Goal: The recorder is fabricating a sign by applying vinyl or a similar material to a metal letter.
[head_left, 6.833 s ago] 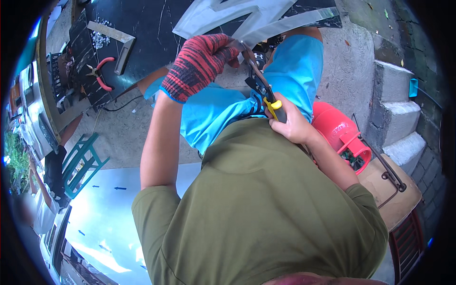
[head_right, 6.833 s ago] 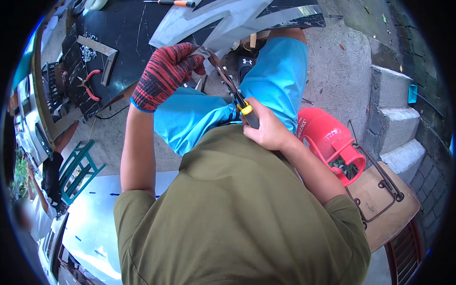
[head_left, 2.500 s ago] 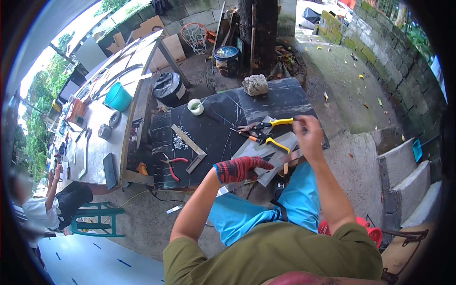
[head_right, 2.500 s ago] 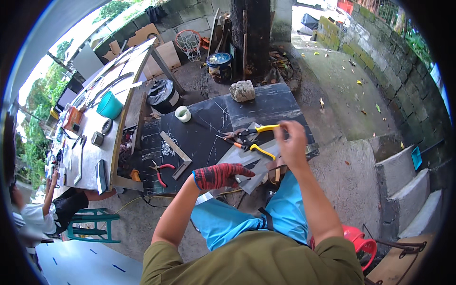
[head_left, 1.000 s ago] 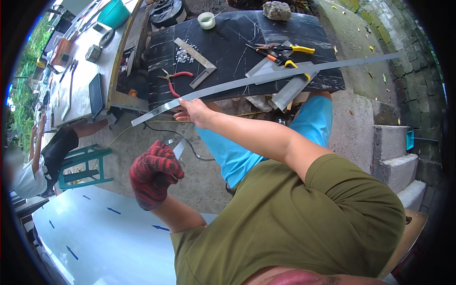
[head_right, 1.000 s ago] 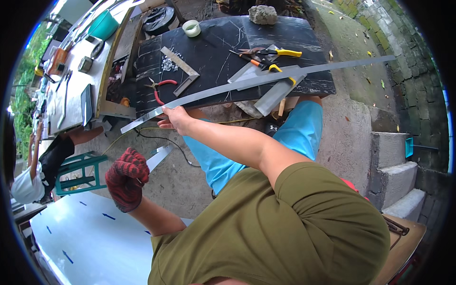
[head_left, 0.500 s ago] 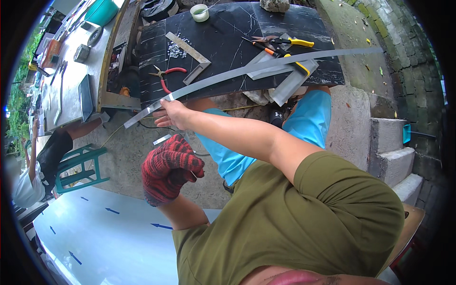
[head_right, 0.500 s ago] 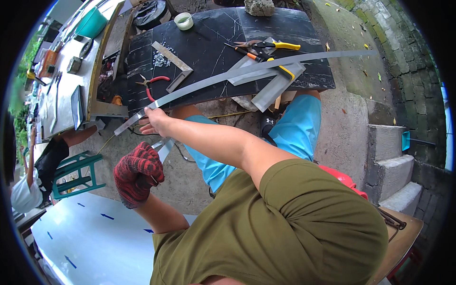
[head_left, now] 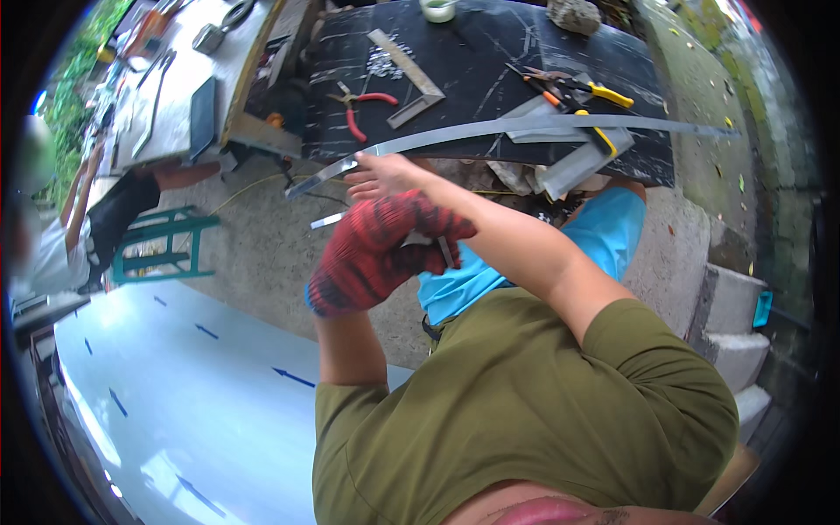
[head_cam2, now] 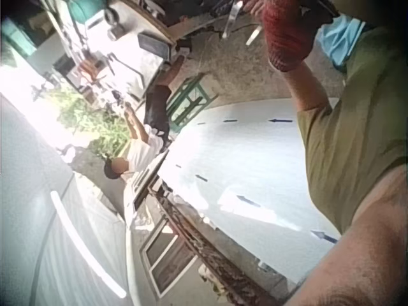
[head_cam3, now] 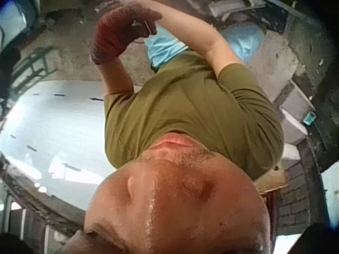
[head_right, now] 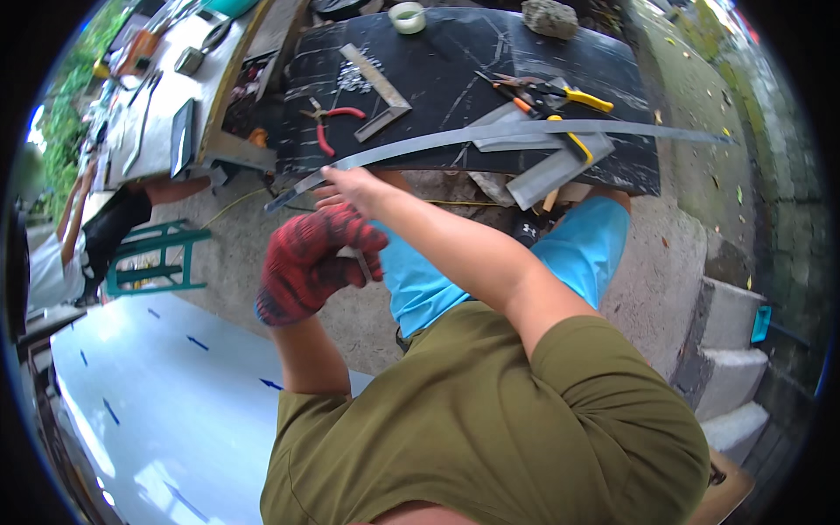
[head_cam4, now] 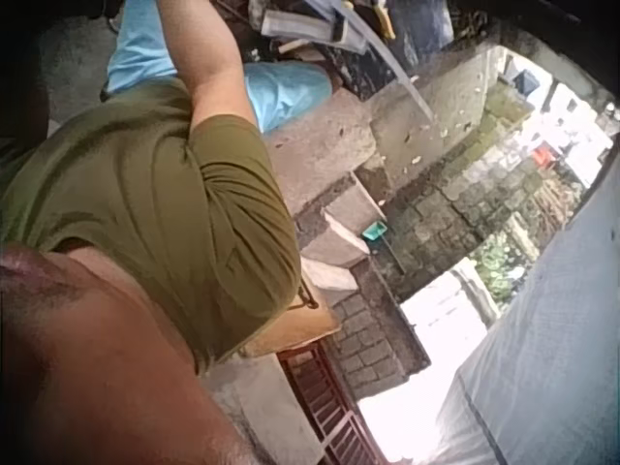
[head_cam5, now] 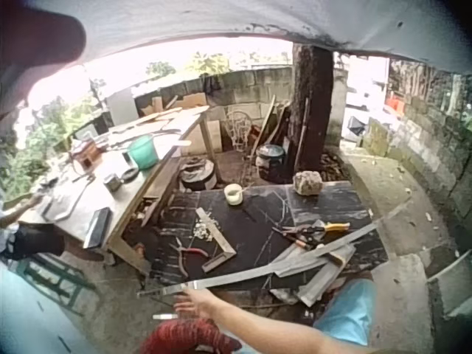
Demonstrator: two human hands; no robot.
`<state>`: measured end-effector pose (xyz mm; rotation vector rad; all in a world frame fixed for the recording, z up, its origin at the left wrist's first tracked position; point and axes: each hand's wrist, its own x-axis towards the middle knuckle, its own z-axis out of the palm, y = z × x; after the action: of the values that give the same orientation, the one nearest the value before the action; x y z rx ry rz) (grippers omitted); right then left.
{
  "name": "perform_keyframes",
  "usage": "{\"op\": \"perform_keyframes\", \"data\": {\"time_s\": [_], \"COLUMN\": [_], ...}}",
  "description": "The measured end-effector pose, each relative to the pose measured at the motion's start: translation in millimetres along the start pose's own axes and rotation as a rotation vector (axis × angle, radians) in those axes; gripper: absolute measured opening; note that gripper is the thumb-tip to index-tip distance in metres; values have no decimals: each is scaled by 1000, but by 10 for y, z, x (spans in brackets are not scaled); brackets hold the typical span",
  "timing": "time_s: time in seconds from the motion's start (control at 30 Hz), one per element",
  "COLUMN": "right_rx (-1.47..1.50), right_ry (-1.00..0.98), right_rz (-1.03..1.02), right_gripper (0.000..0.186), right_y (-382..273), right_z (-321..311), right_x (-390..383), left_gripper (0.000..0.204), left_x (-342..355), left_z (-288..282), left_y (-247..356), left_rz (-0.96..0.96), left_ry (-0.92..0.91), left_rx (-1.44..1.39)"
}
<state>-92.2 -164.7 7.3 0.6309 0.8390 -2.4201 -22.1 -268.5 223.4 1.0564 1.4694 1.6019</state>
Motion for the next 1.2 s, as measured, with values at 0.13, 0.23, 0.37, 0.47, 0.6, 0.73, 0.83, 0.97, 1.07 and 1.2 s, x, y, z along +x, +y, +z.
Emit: {"op": "perform_keyframes", "data": {"time_s": [0.13, 0.23, 0.37, 0.47, 0.6, 0.73, 0.83, 0.97, 1.07, 1.2], "right_rx": [106, 147, 100, 28, 41, -28, -78, -91, -50, -22], "right_ry": [12, 105, 205, 151, 2, 68, 214, 149, 125, 91], "right_rz": [42, 16, -33, -104, -245, -234, -144, -73, -68, 52], "right_gripper": [49, 47, 48, 50, 52, 50, 54, 59, 64, 64], "right_y": [-48, -24, 33, 91, 3, -249, -314, -330, -326, -296], "right_z": [-179, -55, -113, -231, -49, 182, 293, 326, 323, 226], "right_x": [-97, -288, -273, -165, -148, -61, 93, 197, 215, 177], "left_gripper": [36, 38, 34, 34, 35, 35, 34, 34, 35, 36], "left_x": [206, 268, 284, 298, 268, 259, 229, 184, 164, 122], "left_z": [89, 139, 185, 213, 251, 216, 191, 178, 163, 154], "left_y": [-97, -228, -315, -334, -270, -193, -180, -260, -256, -207], "left_rz": [61, 86, -42, -48, -75, -96, -84, -5, 22, -25], "left_ry": [-138, -186, -255, -268, -228, -260, -246, -198, -178, -133], "left_rx": [44, -19, -393, -460, -304, -257, -175, -264, -213, -24]}}
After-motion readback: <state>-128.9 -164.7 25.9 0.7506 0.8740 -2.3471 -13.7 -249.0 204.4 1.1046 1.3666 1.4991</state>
